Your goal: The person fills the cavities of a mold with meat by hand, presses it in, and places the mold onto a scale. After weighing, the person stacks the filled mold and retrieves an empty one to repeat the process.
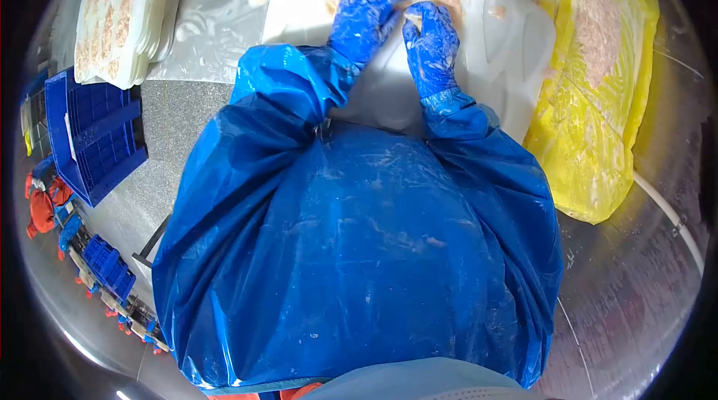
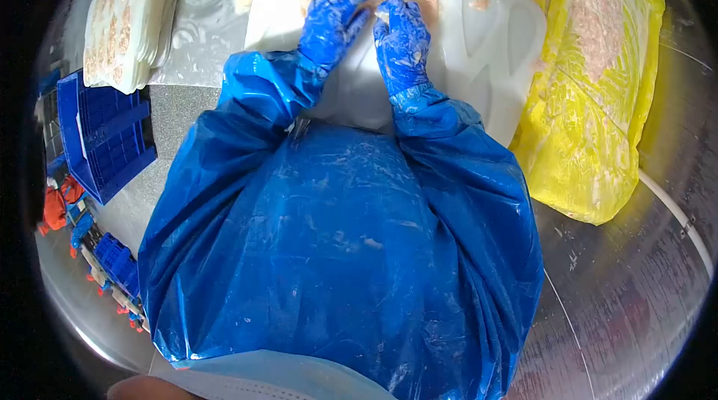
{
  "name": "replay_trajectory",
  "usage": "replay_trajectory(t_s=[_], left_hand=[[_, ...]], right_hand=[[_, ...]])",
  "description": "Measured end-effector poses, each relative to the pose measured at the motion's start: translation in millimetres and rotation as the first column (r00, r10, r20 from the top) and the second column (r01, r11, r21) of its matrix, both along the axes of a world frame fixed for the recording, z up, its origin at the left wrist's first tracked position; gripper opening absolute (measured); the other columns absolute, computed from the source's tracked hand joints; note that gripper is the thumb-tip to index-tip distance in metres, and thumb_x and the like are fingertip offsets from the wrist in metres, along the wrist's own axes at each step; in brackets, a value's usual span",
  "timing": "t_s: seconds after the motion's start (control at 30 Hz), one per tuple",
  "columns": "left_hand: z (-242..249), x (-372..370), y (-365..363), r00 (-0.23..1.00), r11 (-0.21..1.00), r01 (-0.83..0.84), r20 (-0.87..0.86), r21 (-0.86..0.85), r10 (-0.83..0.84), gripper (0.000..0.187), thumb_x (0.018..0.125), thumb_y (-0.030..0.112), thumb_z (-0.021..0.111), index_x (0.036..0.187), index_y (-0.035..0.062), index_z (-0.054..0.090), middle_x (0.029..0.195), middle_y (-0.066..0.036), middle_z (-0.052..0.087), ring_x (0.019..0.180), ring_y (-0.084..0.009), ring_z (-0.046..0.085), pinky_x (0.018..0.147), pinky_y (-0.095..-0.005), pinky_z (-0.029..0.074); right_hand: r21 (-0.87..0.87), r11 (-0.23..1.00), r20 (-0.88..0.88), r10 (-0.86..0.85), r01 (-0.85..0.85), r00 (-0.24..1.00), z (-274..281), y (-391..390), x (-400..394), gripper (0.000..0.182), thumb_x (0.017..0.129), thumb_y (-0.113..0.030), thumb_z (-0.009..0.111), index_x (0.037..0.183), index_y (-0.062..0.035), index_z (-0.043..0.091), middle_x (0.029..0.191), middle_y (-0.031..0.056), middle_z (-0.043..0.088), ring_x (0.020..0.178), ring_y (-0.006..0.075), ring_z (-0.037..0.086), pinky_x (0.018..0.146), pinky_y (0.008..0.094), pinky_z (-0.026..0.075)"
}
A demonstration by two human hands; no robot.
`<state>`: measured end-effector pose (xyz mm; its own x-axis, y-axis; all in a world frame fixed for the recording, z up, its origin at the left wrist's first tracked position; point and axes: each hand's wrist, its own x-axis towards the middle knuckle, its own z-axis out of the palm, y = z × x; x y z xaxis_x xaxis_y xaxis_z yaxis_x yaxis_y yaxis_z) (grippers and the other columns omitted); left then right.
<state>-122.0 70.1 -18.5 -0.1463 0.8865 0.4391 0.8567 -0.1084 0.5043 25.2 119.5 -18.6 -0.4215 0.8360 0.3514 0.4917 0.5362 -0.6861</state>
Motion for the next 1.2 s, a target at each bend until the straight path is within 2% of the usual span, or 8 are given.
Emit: replay_trajectory(t_s=[0.3,0.37,0.43,0.57,0.6,0.7,0.9,1.2], left_hand=[[-31,-17,30,0.981,0.995,0.083,-0.171,-0.047,-0.090,0.013,0.088,0.012,0.066,0.100,0.0121,0.072,0.104,-0.009,0.067,0.099,-0.0333,0.063,0.089,-0.0444,0.049],[-28,-27,29,0.868,0.976,0.214,0.450,0.046,-0.212,0.015,0.092,0.005,0.062,0.101,0.0105,0.072,0.115,-0.010,0.068,0.113,-0.0319,0.064,0.101,-0.0430,0.049],[-21,-36,33,0.765,0.974,0.169,0.604,0.150,-0.225,0.018,0.095,0.001,0.059,0.106,0.0067,0.072,0.123,-0.013,0.067,0.121,-0.0311,0.062,0.108,-0.0394,0.046],[-12,-19,48,0.989,0.998,-0.046,0.143,0.032,0.041,0.067,0.100,0.030,0.057,0.154,-0.0029,0.034,0.160,-0.027,0.031,0.151,-0.0401,0.026,0.123,-0.0513,0.021],[-27,-7,57,0.998,0.998,-0.002,0.061,0.058,-0.002,0.062,0.097,0.040,0.060,0.146,0.0030,0.050,0.150,-0.022,0.049,0.142,-0.0383,0.042,0.119,-0.0492,0.030],[-13,47,21,0.935,0.981,0.015,-0.345,-0.194,-0.083,0.081,0.096,0.055,0.057,0.154,0.0032,0.037,0.161,-0.021,0.034,0.150,-0.0396,0.028,0.125,-0.0515,0.015],[-4,35,32,0.921,0.968,0.190,-0.314,-0.162,-0.233,0.079,0.097,0.053,0.057,0.156,0.0052,0.035,0.162,-0.018,0.032,0.152,-0.0385,0.024,0.125,-0.0521,0.015],[-7,-11,-8,0.968,0.989,0.031,-0.241,-0.147,-0.066,0.081,0.097,0.046,0.059,0.157,0.0003,0.030,0.163,-0.023,0.027,0.153,-0.0413,0.022,0.124,-0.0535,0.015]], right_hand=[[-0.118,0.991,0.122,0.075,-0.061,0.990,9,-22,27,0.022,0.080,-0.008,0.070,0.100,-0.0102,0.064,0.096,0.0145,0.065,0.094,0.0373,0.064,0.082,0.0448,0.052],[-0.195,0.966,0.000,0.175,-0.172,0.985,8,-37,47,0.024,0.078,-0.006,0.069,0.101,-0.0096,0.063,0.096,0.0159,0.064,0.094,0.0377,0.065,0.082,0.0459,0.052],[-0.241,0.954,-0.057,0.170,-0.179,0.984,12,-53,66,0.022,0.079,-0.005,0.069,0.100,-0.0088,0.065,0.095,0.0154,0.065,0.094,0.0360,0.065,0.082,0.0435,0.052],[-0.345,0.926,-0.183,0.093,-0.152,0.979,18,-68,77,0.014,0.082,-0.001,0.069,0.095,-0.0069,0.068,0.094,0.0134,0.066,0.091,0.0311,0.066,0.080,0.0380,0.053],[-0.305,0.935,-0.171,0.132,-0.180,0.976,16,-66,79,0.014,0.084,0.001,0.069,0.096,-0.0069,0.069,0.095,0.0131,0.067,0.090,0.0303,0.066,0.078,0.0374,0.053],[-0.360,0.915,-0.154,0.135,-0.183,0.979,8,-65,89,0.017,0.084,0.001,0.069,0.099,-0.0071,0.070,0.094,0.0130,0.067,0.090,0.0304,0.066,0.079,0.0378,0.053],[-0.363,0.914,-0.146,0.138,-0.183,0.980,12,-65,90,0.017,0.084,0.002,0.068,0.100,-0.0060,0.070,0.095,0.0129,0.067,0.090,0.0303,0.066,0.080,0.0378,0.052],[-0.467,0.844,-0.207,0.183,-0.262,0.961,15,-61,98,0.016,0.089,0.000,0.067,0.105,-0.0044,0.070,0.101,0.0101,0.068,0.091,0.0243,0.067,0.080,0.0339,0.053]])
